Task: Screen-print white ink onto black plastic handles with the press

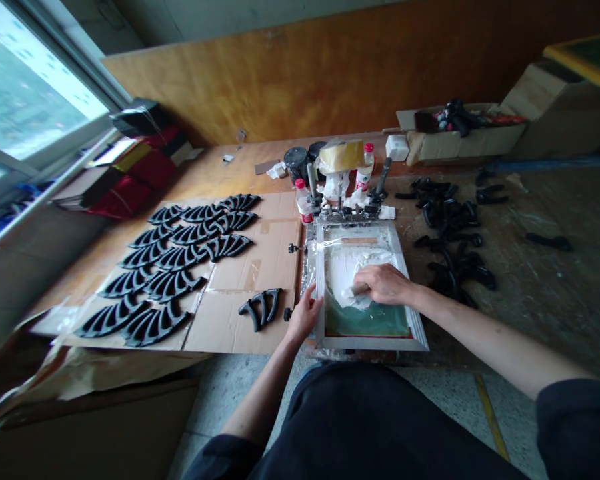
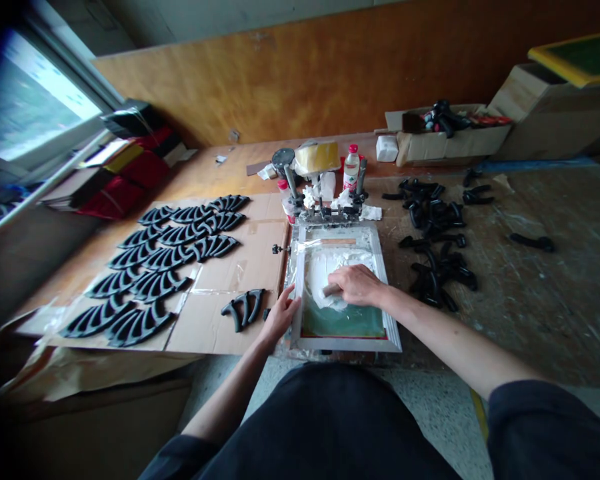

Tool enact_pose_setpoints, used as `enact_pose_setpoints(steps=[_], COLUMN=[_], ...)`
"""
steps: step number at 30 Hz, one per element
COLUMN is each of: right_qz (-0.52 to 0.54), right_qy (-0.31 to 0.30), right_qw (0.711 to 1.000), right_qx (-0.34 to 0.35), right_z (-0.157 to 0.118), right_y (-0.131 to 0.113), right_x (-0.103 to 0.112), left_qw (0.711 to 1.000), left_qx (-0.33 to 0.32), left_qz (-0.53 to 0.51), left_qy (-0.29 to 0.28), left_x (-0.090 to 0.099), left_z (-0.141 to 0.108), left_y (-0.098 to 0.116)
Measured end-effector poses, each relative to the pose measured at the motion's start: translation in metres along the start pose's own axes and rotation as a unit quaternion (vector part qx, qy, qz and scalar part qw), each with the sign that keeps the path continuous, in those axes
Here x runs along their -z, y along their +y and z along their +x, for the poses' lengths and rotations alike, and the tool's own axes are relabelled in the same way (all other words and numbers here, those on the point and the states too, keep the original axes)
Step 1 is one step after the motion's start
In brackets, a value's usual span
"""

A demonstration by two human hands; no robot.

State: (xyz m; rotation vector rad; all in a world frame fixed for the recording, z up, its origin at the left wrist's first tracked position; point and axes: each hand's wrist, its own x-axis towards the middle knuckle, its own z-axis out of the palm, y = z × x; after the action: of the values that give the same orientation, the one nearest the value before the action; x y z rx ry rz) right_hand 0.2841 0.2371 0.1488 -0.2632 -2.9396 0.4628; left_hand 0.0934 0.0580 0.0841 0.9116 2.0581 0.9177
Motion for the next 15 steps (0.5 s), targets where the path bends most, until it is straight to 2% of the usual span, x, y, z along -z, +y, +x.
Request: enact_pose_setpoints(steps=[3,5,7,9,11,13,15], right_qz=[-0.015,-0.007,0.012,0.030,0.032,0.015,0.006], right_qy=[0.079,0.079,0.064,0.072,0.108,0.148,0.182], right_qw=[0.997,0.996,0.998,0.997,0.990,0.979,0.966], right_qx=[-0.004,0.026,0.020,-0.029,-0.091,-0.141,-0.184], right_z=[-0.004,-0.011,-0.012,0.000,0.022,0.043,0.050], right_y=[-0.005,-0.009,-0.012,-0.009,-0.001,0.016,0.041], right_x=[-0.016,-0.026,-0.026,-0.016,0.002,0.024,0.049], left_qw=[1.000,0.999,0.999,0.999,0.997,0.992,0.984], left_qx=[0.000,0.002,0.005,0.002,-0.007,-0.018,-0.024], left_qz=[-0.021,-0.032,-0.041,-0.051,-0.071,-0.111,-0.169], left_qy=[0.000,-0.001,-0.002,-0.011,-0.029,-0.050,-0.055], left_x=[0.000,0.000,0.001,0.004,0.012,0.023,0.036], left_z=[-0.001,-0.002,-0.002,-0.004,-0.007,-0.012,-0.018], left_y=[0.002,0.003,0.005,0.008,0.015,0.028,0.048])
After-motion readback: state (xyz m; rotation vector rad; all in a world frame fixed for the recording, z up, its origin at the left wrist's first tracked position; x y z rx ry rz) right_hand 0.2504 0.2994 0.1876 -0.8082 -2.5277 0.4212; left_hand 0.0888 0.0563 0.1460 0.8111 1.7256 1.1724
